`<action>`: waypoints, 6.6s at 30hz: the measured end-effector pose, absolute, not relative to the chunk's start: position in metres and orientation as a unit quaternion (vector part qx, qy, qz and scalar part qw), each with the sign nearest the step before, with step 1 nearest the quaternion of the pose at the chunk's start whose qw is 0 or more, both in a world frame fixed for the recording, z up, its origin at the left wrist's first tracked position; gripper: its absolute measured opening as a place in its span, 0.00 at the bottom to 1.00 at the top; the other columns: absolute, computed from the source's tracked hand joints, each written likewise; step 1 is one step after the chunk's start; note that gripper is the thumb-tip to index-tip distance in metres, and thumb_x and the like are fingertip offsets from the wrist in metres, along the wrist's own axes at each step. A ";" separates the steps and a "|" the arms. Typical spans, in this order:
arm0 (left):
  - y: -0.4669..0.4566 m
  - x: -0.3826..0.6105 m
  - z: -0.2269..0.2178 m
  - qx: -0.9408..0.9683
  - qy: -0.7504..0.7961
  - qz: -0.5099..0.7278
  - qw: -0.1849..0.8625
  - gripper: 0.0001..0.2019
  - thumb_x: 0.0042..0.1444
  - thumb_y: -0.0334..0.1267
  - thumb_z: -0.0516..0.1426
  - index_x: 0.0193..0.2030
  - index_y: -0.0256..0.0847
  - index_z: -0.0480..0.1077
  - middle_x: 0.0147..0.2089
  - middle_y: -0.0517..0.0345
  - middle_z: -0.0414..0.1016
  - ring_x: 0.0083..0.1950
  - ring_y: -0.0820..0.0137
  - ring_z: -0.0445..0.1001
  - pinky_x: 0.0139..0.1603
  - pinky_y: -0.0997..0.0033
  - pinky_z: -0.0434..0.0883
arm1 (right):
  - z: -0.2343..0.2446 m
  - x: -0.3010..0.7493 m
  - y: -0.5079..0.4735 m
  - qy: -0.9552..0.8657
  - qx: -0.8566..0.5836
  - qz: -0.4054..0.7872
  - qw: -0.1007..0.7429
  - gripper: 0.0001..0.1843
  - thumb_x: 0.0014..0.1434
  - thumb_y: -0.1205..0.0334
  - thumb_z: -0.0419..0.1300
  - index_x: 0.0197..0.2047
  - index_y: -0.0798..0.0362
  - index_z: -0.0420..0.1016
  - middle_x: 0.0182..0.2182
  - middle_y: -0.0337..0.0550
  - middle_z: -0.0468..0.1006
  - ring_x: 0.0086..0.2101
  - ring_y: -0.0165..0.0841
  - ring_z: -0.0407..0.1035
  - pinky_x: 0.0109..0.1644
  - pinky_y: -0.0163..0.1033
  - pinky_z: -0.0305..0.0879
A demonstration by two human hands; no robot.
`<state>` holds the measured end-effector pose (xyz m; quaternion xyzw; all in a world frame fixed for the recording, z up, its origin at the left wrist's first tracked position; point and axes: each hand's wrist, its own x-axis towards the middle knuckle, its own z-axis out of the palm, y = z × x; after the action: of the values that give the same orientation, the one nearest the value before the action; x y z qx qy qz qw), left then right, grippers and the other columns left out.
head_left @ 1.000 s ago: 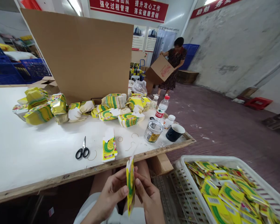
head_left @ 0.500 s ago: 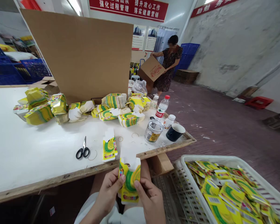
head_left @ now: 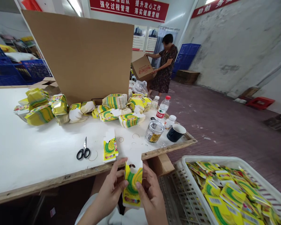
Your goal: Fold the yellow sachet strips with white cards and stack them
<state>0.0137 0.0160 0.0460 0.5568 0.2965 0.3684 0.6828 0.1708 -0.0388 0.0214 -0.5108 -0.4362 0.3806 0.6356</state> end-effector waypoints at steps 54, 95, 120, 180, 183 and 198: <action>0.014 0.019 0.037 0.593 0.320 0.333 0.660 0.24 0.58 0.41 0.62 0.60 0.40 0.67 0.48 0.44 0.83 0.48 0.57 0.81 0.46 0.64 0.77 | 0.023 0.190 -0.036 -0.426 -0.567 0.389 0.588 0.16 0.57 0.50 0.66 0.43 0.52 0.77 0.34 0.45 0.80 0.32 0.37 0.75 0.34 0.38 0.73; 0.018 0.018 0.038 0.365 0.247 0.388 0.809 0.23 0.49 0.51 0.68 0.47 0.37 0.80 0.44 0.44 0.85 0.47 0.54 0.81 0.48 0.62 0.76 | 0.012 0.160 -0.033 -0.308 -0.532 0.502 0.609 0.21 0.48 0.44 0.71 0.34 0.54 0.83 0.29 0.46 0.82 0.31 0.39 0.75 0.37 0.40 0.73; 0.021 0.006 0.049 0.534 0.245 0.331 0.739 0.16 0.59 0.43 0.63 0.51 0.46 0.66 0.44 0.55 0.79 0.44 0.67 0.75 0.44 0.71 0.69 | 0.032 0.170 -0.037 -0.442 -0.532 0.428 0.581 0.15 0.61 0.47 0.61 0.38 0.51 0.78 0.28 0.40 0.77 0.29 0.33 0.71 0.31 0.33 0.66; 0.016 0.028 0.053 0.515 0.289 0.351 0.727 0.23 0.55 0.45 0.64 0.57 0.42 0.70 0.44 0.48 0.83 0.45 0.59 0.80 0.46 0.66 0.74 | 0.024 0.185 -0.041 -0.424 -0.586 0.332 0.605 0.12 0.56 0.57 0.67 0.43 0.51 0.83 0.39 0.49 0.84 0.40 0.41 0.79 0.44 0.38 0.77; 0.012 0.030 0.047 0.530 0.289 0.354 0.714 0.22 0.55 0.43 0.65 0.56 0.43 0.70 0.46 0.48 0.83 0.45 0.60 0.81 0.46 0.66 0.75 | 0.025 0.182 -0.043 -0.417 -0.584 0.336 0.610 0.10 0.55 0.55 0.68 0.38 0.52 0.83 0.34 0.47 0.84 0.36 0.41 0.79 0.40 0.39 0.77; 0.086 -0.035 -0.012 0.747 0.528 0.336 0.225 0.15 0.61 0.32 0.55 0.50 0.43 0.79 0.59 0.48 0.79 0.62 0.53 0.73 0.63 0.46 0.70 | 0.003 0.196 -0.039 -0.092 -0.533 0.316 0.780 0.20 0.47 0.48 0.73 0.38 0.50 0.76 0.27 0.35 0.78 0.25 0.28 0.70 0.31 0.33 0.69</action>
<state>-0.0351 0.0859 -0.0116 0.7466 0.5282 0.3363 0.2247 0.1956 -0.0385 0.0031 -0.5327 -0.0923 0.3162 0.7795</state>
